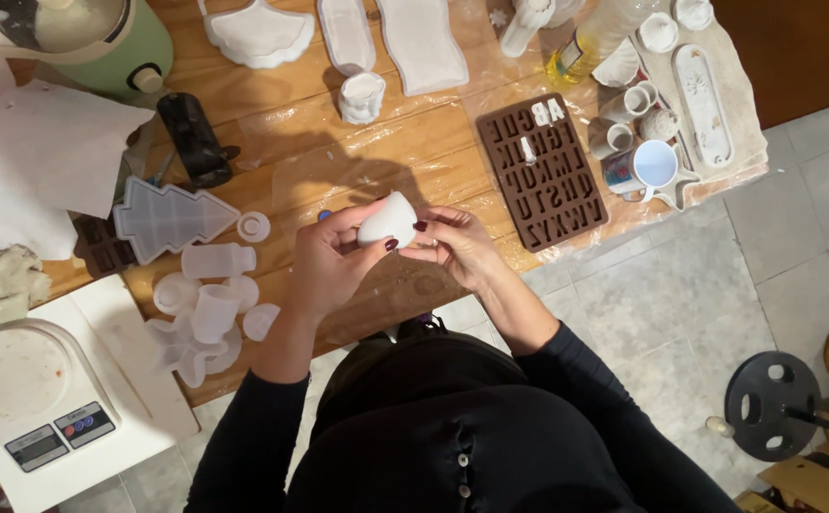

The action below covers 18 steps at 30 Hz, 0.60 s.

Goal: Removing hardened white items from silicone molds.

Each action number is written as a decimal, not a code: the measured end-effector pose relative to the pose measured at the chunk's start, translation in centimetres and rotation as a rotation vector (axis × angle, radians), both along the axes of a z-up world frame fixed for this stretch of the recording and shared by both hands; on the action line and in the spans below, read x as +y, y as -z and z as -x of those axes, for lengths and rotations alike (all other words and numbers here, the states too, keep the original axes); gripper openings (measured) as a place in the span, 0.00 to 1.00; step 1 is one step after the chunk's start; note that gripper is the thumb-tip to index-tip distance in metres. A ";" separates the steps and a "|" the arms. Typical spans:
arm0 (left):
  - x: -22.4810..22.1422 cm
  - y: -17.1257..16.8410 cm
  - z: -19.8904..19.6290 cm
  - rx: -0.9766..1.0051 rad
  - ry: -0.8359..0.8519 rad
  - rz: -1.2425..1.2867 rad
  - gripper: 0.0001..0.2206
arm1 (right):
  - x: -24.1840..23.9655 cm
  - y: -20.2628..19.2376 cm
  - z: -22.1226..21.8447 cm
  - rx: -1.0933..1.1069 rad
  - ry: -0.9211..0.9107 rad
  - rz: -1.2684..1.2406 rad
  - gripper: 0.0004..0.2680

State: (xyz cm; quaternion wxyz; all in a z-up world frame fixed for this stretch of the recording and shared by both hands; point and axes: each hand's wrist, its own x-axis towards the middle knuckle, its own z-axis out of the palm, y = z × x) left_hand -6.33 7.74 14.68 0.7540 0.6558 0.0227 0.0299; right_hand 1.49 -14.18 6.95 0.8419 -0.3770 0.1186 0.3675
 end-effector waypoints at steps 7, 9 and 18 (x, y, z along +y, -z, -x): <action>0.0 -0.3 0.0 0.012 0.015 -0.046 0.19 | -0.2 0.4 -0.2 -0.003 -0.017 -0.012 0.12; 0.0 -0.3 0.1 0.021 0.019 -0.059 0.19 | 0.0 -0.3 -0.1 0.011 -0.010 0.020 0.11; 0.0 -0.3 -0.4 0.003 0.006 -0.133 0.19 | 0.1 0.3 -0.8 -0.021 -0.077 -0.004 0.09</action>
